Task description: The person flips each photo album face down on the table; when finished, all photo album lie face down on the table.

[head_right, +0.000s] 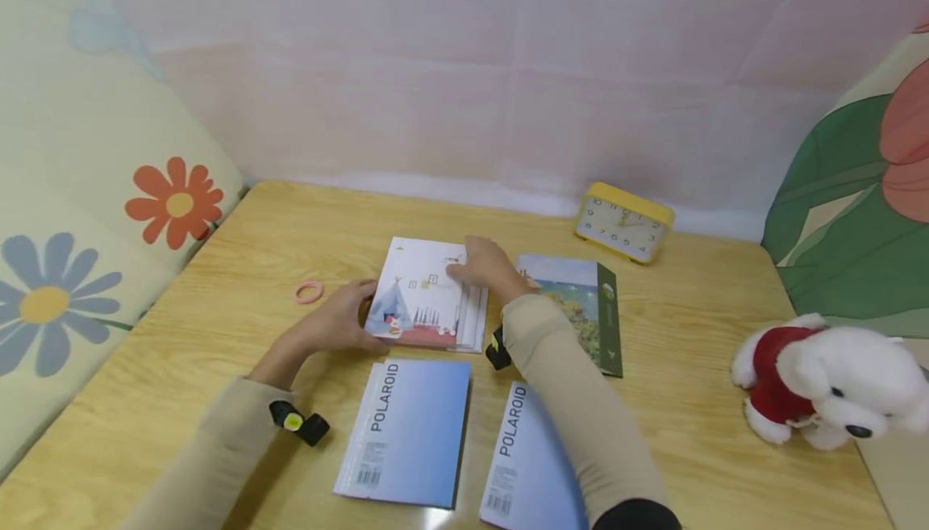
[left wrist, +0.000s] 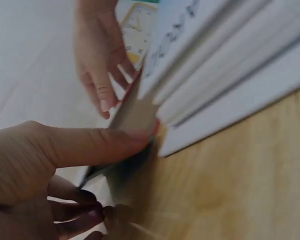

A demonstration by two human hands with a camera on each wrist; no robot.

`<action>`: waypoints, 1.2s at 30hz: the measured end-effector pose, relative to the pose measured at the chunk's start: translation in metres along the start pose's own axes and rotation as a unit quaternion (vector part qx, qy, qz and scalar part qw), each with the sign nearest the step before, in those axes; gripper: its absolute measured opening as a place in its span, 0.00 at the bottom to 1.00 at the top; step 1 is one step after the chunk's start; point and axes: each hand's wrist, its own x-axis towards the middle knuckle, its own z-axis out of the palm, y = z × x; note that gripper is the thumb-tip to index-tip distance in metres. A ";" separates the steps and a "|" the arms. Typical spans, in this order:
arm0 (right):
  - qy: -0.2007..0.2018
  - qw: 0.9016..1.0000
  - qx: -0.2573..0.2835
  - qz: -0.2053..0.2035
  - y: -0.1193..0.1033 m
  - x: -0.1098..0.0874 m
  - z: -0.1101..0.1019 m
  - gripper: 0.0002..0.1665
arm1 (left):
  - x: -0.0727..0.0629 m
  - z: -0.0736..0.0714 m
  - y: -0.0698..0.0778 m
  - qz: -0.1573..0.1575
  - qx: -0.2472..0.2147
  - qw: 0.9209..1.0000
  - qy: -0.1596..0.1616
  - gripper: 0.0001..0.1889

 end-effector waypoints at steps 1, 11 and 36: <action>0.006 1.000 -0.010 -0.008 -0.001 0.000 0.000 0.31 | 0.001 0.001 0.000 0.003 0.007 1.000 0.009 0.45; 0.024 0.998 0.049 -0.018 -0.001 -0.008 0.001 0.42 | 0.009 0.007 0.019 0.018 -0.110 0.993 -0.022 0.51; 0.024 0.849 0.523 0.079 -0.016 -0.007 -0.005 0.33 | 0.014 -0.012 0.101 0.158 0.013 0.987 -0.030 0.35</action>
